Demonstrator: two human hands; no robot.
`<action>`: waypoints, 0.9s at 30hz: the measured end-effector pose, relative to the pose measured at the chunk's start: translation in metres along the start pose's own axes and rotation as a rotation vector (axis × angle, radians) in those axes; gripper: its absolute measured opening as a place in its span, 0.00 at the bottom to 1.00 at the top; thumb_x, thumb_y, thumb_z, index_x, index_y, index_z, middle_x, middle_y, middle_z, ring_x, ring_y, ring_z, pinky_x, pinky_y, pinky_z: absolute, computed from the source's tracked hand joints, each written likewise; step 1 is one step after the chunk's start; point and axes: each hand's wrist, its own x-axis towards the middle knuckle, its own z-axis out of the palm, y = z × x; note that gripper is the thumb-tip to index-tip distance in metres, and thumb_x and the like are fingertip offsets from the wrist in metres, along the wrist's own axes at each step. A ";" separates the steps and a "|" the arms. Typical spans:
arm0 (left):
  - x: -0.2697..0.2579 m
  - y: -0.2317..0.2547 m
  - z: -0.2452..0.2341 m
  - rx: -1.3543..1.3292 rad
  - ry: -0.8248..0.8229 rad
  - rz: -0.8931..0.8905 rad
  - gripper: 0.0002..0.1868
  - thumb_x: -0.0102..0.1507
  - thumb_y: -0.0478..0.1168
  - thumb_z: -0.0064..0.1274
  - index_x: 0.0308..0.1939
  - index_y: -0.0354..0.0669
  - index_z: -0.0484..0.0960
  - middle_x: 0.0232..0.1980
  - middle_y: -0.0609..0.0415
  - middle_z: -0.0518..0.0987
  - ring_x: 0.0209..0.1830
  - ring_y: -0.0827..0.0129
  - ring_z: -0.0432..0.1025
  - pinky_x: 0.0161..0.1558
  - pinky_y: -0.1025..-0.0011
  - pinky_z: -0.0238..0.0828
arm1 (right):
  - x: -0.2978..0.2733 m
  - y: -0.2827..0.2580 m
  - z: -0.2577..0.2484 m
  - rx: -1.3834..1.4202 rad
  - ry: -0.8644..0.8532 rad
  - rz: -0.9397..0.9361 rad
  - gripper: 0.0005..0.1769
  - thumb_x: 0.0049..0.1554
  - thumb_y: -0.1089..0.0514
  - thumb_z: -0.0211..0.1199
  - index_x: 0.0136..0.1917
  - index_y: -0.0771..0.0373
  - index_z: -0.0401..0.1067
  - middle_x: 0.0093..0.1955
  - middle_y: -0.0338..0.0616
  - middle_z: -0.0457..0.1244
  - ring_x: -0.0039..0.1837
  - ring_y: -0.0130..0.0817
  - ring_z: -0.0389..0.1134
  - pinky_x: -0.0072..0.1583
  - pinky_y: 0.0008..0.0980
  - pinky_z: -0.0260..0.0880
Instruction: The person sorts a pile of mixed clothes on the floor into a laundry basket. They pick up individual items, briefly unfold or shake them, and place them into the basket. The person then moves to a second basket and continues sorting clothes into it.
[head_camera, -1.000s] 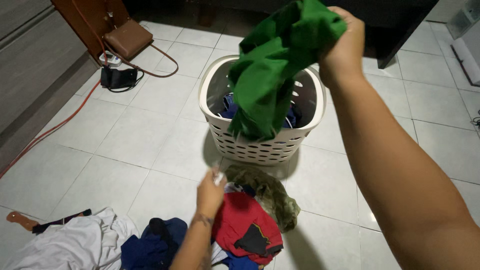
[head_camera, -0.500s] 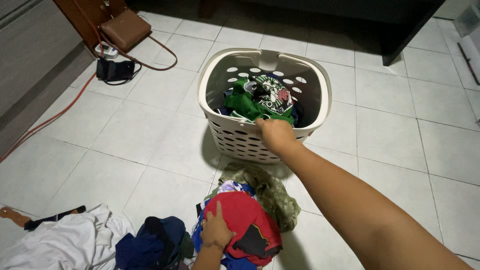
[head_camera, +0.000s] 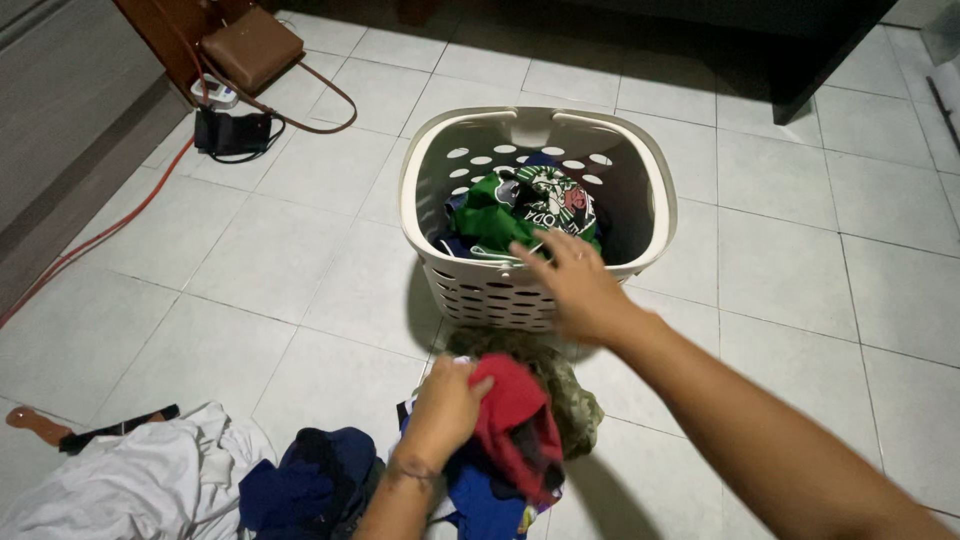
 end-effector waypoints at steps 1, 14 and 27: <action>0.011 0.019 -0.017 -0.132 -0.067 -0.075 0.15 0.63 0.45 0.56 0.46 0.37 0.86 0.45 0.34 0.82 0.50 0.41 0.75 0.51 0.55 0.73 | -0.005 -0.004 -0.013 0.244 -0.125 -0.004 0.59 0.24 0.46 0.78 0.71 0.55 0.70 0.67 0.58 0.66 0.67 0.56 0.64 0.62 0.46 0.67; 0.060 0.035 -0.062 -1.094 0.250 -0.060 0.23 0.69 0.37 0.53 0.68 0.36 0.74 0.56 0.45 0.77 0.49 0.66 0.73 0.48 0.65 0.77 | 0.077 0.091 -0.065 0.994 0.083 0.870 0.31 0.53 0.76 0.49 0.65 0.59 0.75 0.55 0.43 0.73 0.55 0.32 0.73 0.57 0.29 0.74; -0.047 -0.086 0.092 0.351 -0.384 -0.380 0.57 0.57 0.44 0.70 0.81 0.50 0.46 0.72 0.44 0.66 0.67 0.37 0.61 0.65 0.54 0.62 | 0.044 0.005 0.018 0.381 -1.040 0.513 0.59 0.48 0.27 0.69 0.82 0.46 0.44 0.74 0.52 0.57 0.74 0.50 0.58 0.70 0.48 0.58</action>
